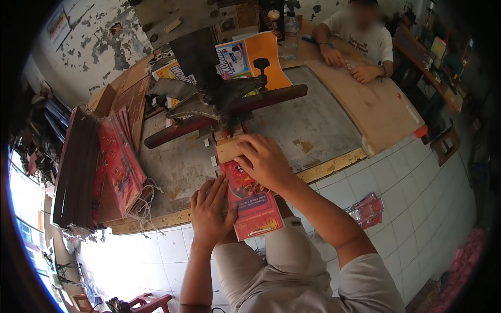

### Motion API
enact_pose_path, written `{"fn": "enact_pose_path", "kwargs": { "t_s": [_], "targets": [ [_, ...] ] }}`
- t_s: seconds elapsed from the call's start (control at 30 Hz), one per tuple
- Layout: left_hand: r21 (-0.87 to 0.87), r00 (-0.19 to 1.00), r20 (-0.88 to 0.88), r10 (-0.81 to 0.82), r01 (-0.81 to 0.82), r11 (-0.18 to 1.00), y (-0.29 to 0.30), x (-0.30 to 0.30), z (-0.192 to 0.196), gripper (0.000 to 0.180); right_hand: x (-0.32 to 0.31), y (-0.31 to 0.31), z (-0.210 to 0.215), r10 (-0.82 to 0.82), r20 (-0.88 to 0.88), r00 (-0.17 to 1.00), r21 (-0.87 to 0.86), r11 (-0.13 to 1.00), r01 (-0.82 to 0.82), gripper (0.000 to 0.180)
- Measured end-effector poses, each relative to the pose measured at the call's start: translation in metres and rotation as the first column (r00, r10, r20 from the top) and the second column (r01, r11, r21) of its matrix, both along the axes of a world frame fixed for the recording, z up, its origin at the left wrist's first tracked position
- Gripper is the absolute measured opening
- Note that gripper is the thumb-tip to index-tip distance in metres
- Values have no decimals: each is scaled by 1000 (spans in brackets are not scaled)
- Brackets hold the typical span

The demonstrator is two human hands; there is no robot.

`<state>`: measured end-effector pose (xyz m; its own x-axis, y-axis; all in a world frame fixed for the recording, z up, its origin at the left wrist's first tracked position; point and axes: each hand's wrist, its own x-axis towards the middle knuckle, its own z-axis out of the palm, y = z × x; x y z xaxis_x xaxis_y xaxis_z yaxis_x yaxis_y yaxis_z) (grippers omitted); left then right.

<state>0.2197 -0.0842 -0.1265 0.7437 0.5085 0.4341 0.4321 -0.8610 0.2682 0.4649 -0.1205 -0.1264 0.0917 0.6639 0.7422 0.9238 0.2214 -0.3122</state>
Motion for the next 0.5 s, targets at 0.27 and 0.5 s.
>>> {"fn": "enact_pose_path", "kwargs": {
  "t_s": [0.27, 0.5],
  "targets": [
    [12, 995, 103, 0, -1, 1000, -1, -8, -20, 59, 11, -34, 12, 149, -143, 978, -153, 973, -171, 42],
    [114, 957, 236, 167, -197, 974, -23, -53, -101, 59, 97, -147, 30, -90, -444, 891, -325, 943, -67, 42]
  ]
}}
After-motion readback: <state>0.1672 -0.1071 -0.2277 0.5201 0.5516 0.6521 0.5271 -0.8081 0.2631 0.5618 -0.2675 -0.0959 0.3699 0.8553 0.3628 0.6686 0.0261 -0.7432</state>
